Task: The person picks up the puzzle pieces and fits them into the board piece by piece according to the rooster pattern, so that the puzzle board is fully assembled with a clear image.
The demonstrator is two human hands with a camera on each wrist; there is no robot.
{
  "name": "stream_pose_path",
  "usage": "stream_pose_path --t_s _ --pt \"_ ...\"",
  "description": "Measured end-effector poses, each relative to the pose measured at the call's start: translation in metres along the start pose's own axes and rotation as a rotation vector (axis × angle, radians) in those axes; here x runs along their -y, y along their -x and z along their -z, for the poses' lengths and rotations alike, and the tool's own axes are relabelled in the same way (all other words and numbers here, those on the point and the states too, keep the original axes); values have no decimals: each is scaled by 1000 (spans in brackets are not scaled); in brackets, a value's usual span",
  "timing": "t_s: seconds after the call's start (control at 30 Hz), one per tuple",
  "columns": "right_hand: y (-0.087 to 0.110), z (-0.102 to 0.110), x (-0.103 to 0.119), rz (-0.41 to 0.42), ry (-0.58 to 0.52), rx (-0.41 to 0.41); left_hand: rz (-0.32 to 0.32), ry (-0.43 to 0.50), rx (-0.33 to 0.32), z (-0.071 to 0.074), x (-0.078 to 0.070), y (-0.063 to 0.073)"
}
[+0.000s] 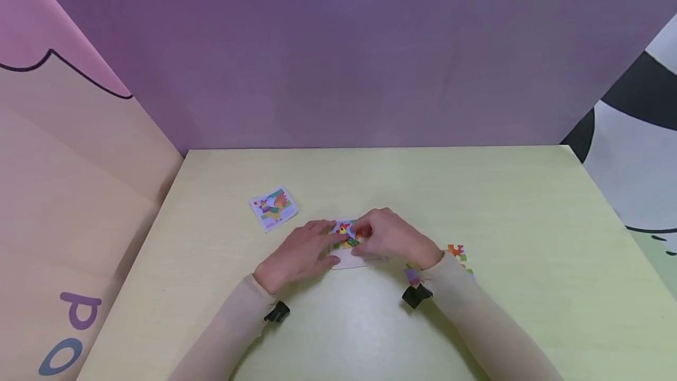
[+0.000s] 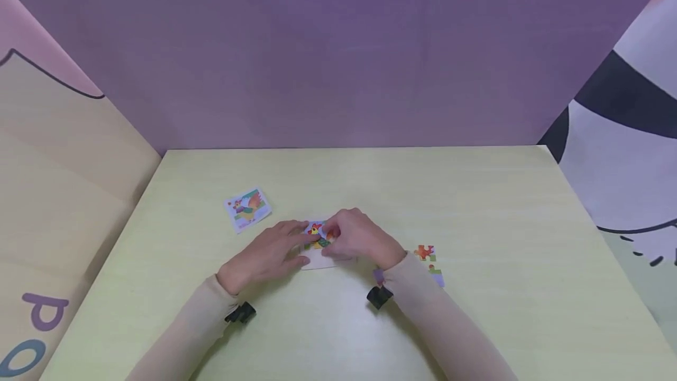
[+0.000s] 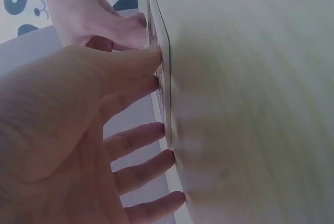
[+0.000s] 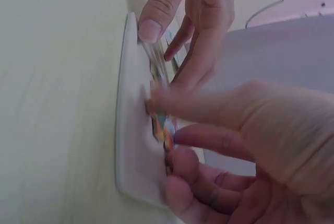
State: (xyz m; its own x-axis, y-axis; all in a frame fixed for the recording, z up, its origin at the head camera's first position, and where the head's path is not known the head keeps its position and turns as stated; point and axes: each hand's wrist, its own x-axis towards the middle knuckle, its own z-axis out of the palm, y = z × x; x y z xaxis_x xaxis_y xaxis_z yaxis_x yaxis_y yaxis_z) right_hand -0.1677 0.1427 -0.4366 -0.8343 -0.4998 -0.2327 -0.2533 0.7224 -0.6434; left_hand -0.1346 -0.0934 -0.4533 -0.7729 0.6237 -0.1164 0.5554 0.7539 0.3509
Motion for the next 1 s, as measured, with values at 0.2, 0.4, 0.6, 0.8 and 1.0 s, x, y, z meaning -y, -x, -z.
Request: stream_pose_path --t_s 0.2,0.4,0.6,0.8,1.0 --pt "-2 -6 -4 2 -71 -44 21 -27 -18 1 -3 2" --pt "-2 -9 -8 2 -71 -56 -48 -56 -9 -6 -8 7" --pt "2 -7 -17 35 -76 -76 -79 -8 54 -8 -16 2" --pt "20 0 -39 32 -231 -136 -59 0 67 -8 -19 -2" --pt "48 25 -72 -21 -212 -213 -41 -1 51 -8 -21 -2"
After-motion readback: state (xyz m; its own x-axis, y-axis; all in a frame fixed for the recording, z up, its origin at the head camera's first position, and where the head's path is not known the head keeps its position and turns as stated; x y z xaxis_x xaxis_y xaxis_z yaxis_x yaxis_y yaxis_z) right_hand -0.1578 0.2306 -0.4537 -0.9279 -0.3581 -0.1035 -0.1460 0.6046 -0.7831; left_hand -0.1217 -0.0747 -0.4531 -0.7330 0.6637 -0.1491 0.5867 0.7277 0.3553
